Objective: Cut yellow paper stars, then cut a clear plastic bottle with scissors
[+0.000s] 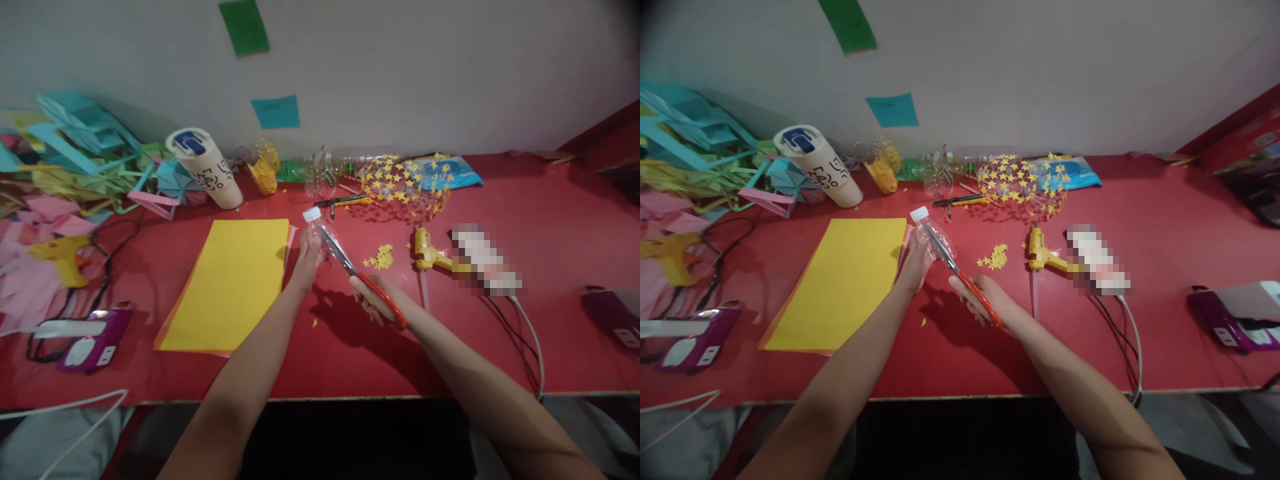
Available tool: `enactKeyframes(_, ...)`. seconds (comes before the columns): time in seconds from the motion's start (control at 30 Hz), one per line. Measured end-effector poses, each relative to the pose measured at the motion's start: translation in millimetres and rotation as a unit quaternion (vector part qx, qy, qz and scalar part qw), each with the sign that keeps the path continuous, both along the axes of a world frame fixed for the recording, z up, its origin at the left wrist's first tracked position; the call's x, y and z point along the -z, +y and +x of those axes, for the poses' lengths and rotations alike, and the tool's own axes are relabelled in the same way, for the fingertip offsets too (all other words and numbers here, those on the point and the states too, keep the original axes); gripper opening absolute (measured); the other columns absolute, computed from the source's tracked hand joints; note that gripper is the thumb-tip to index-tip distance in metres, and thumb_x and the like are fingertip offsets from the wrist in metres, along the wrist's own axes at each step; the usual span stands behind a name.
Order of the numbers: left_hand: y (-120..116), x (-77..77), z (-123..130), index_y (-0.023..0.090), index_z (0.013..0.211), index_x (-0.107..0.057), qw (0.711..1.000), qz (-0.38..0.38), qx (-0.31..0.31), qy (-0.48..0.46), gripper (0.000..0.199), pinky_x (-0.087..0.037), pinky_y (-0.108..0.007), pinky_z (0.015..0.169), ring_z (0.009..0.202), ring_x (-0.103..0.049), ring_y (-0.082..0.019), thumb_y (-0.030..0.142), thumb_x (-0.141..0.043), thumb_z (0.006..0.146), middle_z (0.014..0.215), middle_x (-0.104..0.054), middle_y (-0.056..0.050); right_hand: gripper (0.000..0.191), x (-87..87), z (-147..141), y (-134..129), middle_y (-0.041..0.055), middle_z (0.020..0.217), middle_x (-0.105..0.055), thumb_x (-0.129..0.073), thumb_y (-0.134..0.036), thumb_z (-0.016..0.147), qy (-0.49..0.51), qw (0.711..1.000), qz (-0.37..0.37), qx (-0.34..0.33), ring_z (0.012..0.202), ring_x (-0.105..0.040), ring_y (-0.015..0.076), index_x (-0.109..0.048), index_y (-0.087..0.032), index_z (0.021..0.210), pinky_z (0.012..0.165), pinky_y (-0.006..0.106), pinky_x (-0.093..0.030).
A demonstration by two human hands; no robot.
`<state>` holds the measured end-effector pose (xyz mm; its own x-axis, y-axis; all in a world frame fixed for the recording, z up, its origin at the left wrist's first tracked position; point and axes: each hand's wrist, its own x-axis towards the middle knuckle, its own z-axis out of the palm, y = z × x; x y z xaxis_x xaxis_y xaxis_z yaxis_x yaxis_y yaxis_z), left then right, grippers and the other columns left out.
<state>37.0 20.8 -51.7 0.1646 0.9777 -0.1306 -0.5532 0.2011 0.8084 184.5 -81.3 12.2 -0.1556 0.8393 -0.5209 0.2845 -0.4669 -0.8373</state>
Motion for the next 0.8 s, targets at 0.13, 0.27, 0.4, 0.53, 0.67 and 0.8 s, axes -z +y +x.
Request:
enactKeyframes(0.13, 6, -11.7, -8, 0.023, 0.102, -0.061, 0.999, 0.0, -0.008, -0.048, 0.047, -0.047, -0.044, 0.104, 0.121, -0.06, -0.028, 0.06, -0.072, 0.074, 0.105, -0.069, -0.009, 0.057, 1.4, 7, -1, -0.0098, 0.038, -0.036, -0.047, -0.08, 0.076, -0.018, 0.998, 0.035, -0.05, 0.032, -0.04, 0.009, -0.042, -0.024, 0.066, 0.043, 0.025, -0.039)
enactKeyframes(0.27, 7, -19.5, -17, 0.024, 0.098, -0.061, 0.996, -0.008, -0.025, -0.088, 0.042, -0.046, -0.042, 0.103, 0.107, -0.067, -0.024, 0.055, -0.073, 0.072, 0.091, -0.07, -0.003, 0.061, -3.9, 20, 0, -0.0073, 0.051, -0.036, -0.049, -0.083, 0.073, -0.136, 0.982, 0.113, -0.072, 0.045, -0.04, 0.0105, -0.035, -0.025, 0.064, 0.047, 0.026, -0.032)
enactKeyframes(0.4, 7, -18.7, -19, 0.024, 0.096, -0.057, 0.996, -0.026, -0.024, -0.088, 0.032, -0.049, -0.041, 0.097, 0.087, -0.07, -0.02, 0.038, -0.073, 0.071, 0.083, -0.07, -0.001, 0.064, -9.3, 28, 1, -0.0055, 0.055, -0.035, -0.045, -0.086, 0.074, -0.215, 0.96, 0.118, -0.138, 0.052, -0.034, 0.0113, -0.036, -0.024, 0.061, 0.05, 0.027, -0.028)
enactKeyframes(0.53, 8, -19.0, -20, 0.024, 0.096, -0.055, 0.995, -0.044, -0.026, -0.083, 0.024, -0.049, -0.041, 0.095, 0.082, -0.07, -0.019, 0.032, -0.062, 0.075, 0.08, -0.07, -0.001, 0.065, -10.8, 28, 0, -0.0052, 0.055, -0.034, -0.044, -0.086, 0.076, -0.232, 0.954, 0.1, -0.16, 0.051, -0.033, 0.0113, -0.035, -0.024, 0.06, 0.051, 0.027, -0.028)
enactKeyframes(0.67, 8, -21.7, -19, 0.023, 0.093, -0.055, 0.995, -0.051, -0.021, -0.085, 0.019, -0.049, -0.041, 0.094, 0.079, -0.069, -0.019, 0.031, -0.057, 0.076, 0.079, -0.069, -0.001, 0.065, -9.9, 26, 0, -0.0054, 0.051, -0.036, -0.048, -0.086, 0.073, -0.212, 0.961, 0.092, -0.151, 0.048, -0.034, 0.0108, -0.036, -0.024, 0.058, 0.049, 0.026, -0.027)
enactKeyframes(0.8, 7, -22.6, -17, 0.022, 0.096, -0.054, 0.995, -0.056, -0.013, -0.078, 0.023, -0.049, -0.041, 0.093, 0.078, -0.069, -0.019, 0.031, -0.056, 0.075, 0.08, -0.07, -0.003, 0.068, -6.7, 23, 1, -0.0058, 0.05, -0.036, -0.046, -0.089, 0.071, -0.181, 0.971, 0.092, -0.129, 0.046, -0.035, 0.0099, -0.035, -0.024, 0.057, 0.047, 0.026, -0.028)
